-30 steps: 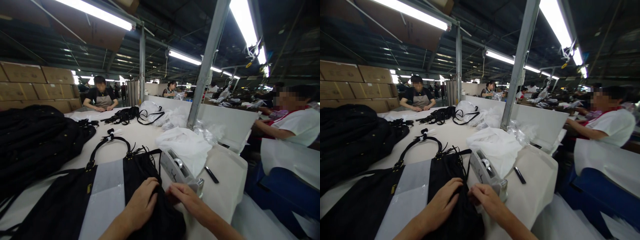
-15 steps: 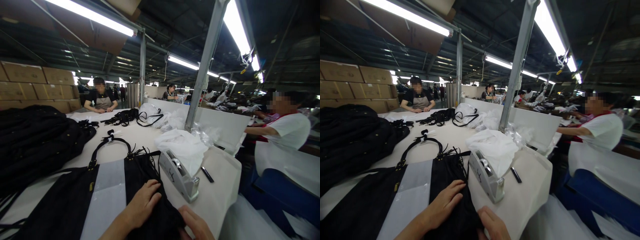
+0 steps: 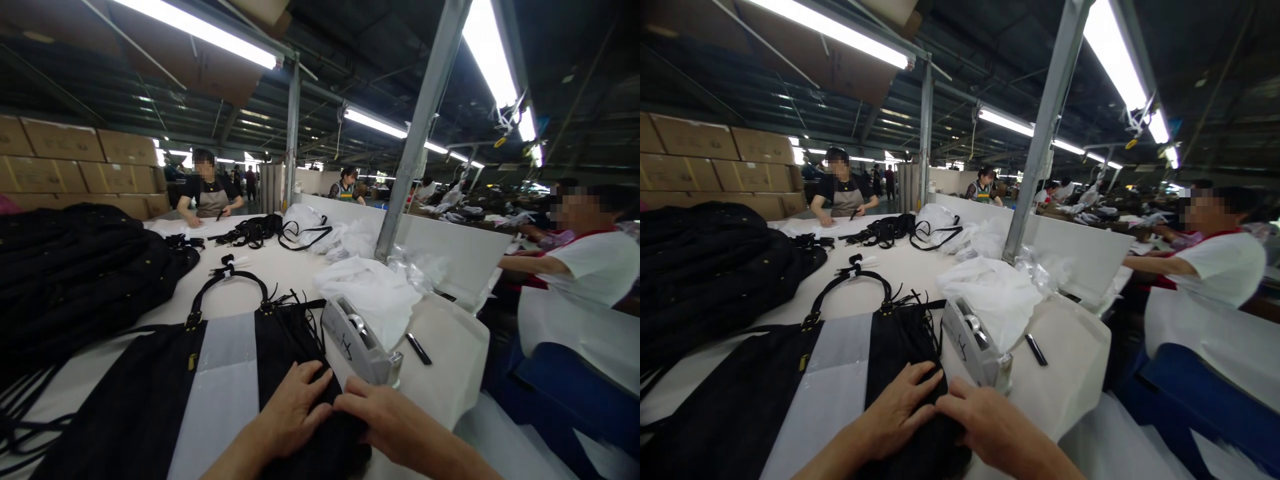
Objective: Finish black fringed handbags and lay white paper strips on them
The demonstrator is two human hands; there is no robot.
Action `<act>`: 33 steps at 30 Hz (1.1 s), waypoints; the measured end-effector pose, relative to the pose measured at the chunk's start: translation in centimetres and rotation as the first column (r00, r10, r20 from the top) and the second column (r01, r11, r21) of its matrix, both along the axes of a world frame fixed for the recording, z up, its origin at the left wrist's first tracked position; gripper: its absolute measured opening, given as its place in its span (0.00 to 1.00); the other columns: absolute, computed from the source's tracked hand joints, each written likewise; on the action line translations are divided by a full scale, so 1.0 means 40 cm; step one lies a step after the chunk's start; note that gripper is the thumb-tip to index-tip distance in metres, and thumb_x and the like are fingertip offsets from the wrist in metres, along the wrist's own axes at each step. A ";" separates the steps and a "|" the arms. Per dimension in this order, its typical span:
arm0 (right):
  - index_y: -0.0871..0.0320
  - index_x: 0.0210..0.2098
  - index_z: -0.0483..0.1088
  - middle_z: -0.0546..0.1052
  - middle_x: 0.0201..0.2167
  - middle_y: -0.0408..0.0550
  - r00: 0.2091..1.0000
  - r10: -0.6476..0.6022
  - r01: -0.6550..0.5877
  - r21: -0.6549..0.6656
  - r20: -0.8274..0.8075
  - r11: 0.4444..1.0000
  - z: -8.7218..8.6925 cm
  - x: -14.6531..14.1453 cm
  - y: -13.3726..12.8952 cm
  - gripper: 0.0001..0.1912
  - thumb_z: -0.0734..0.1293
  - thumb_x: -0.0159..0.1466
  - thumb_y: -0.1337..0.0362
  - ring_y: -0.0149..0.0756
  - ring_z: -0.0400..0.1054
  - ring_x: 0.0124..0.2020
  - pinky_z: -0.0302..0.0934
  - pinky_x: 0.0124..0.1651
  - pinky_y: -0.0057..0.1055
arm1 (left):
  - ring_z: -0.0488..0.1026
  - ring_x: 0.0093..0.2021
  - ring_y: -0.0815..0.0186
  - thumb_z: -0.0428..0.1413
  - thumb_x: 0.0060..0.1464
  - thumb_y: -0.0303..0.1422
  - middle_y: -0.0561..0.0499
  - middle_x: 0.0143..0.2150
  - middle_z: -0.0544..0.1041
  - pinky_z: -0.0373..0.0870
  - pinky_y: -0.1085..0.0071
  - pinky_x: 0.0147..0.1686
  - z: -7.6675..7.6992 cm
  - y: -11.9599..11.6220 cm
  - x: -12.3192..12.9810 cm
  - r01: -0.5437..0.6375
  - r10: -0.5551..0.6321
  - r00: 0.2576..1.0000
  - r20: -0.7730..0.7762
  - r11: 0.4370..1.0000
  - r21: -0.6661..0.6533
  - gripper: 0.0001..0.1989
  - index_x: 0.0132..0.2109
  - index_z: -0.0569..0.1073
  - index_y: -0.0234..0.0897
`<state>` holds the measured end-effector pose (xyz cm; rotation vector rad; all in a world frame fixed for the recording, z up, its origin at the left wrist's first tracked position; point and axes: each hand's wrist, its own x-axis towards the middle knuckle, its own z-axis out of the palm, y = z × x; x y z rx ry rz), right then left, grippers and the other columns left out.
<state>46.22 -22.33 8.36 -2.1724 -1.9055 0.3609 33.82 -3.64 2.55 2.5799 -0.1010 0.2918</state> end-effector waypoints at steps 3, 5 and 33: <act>0.56 0.44 0.73 0.68 0.62 0.54 0.976 0.128 -0.154 0.143 0.175 0.978 -0.046 0.003 -0.006 0.22 0.59 0.57 0.82 0.46 0.60 0.64 0.59 0.63 0.42 | 0.59 0.67 0.50 0.56 0.62 0.35 0.42 0.67 0.63 0.49 0.38 0.65 -0.003 -0.004 -0.006 0.009 -0.009 1.000 0.000 1.000 0.004 0.28 0.67 0.60 0.47; 0.57 0.45 0.72 0.71 0.59 0.54 0.960 0.166 -0.217 0.228 0.224 0.949 -0.087 0.006 -0.019 0.24 0.56 0.58 0.83 0.42 0.59 0.65 0.56 0.65 0.40 | 0.56 0.68 0.48 0.56 0.62 0.36 0.43 0.68 0.63 0.47 0.36 0.65 -0.001 -0.007 -0.010 0.004 -0.004 1.000 -0.020 1.000 0.013 0.28 0.67 0.60 0.47; 0.57 0.37 0.62 0.72 0.29 0.48 0.974 0.128 -0.223 0.717 0.185 0.660 -0.196 -0.013 -0.043 0.13 0.50 0.73 0.63 0.35 0.69 0.33 0.70 0.41 0.28 | 0.75 0.41 0.60 0.51 0.58 0.19 0.46 0.45 0.74 0.72 0.68 0.37 0.154 0.173 0.275 0.055 0.043 0.988 -0.145 0.790 0.610 0.12 0.40 0.75 0.37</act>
